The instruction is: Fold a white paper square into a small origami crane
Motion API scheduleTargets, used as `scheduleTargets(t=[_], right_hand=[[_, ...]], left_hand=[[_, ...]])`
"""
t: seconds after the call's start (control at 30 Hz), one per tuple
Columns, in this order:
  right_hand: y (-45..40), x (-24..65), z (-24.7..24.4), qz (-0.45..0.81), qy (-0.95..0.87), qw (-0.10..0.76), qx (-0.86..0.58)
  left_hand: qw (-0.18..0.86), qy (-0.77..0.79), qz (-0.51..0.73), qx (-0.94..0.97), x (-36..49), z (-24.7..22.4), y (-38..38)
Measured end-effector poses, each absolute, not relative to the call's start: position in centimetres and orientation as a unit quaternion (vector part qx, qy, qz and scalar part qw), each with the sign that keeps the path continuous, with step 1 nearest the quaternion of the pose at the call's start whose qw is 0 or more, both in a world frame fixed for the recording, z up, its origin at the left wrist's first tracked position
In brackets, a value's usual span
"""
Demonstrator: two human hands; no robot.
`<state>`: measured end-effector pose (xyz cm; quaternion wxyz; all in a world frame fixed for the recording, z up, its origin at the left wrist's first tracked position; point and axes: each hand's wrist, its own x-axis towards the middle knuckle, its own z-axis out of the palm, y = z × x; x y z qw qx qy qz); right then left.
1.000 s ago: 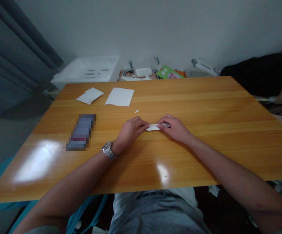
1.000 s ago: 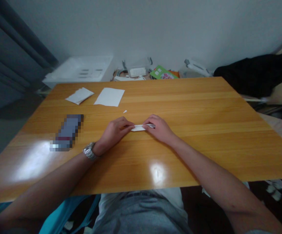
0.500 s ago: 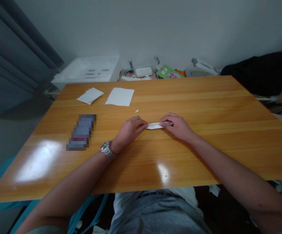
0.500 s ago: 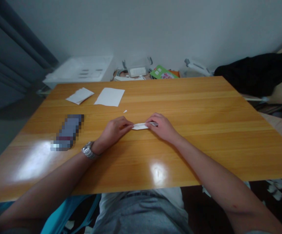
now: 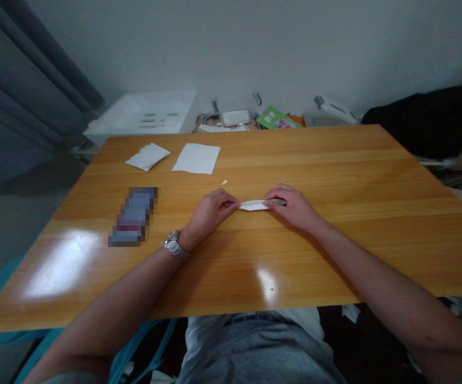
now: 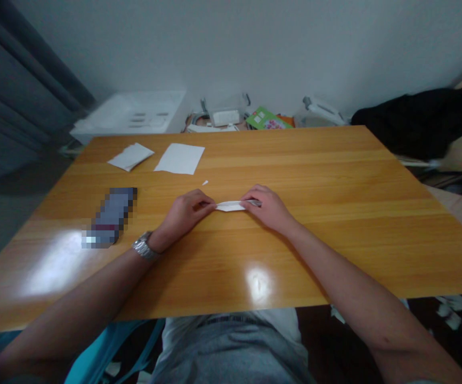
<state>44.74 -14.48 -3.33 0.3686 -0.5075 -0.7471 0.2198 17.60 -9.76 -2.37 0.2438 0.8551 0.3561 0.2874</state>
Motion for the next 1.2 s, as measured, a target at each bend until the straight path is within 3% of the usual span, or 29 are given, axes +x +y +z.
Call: scheduleTargets(t=[0.53,1.2], right_hand=[[-14.42,44.84,-3.46,0.214,-0.745,0.373,-0.51],[-14.57,44.75,-3.25,0.215,-0.745,0.377,-0.507]], left_hand=[[0.271,0.366,0.306,0.836,17.66,-2.56,-9.65],[0.227,0.356,0.323,0.847,17.89,-2.37,-9.97]])
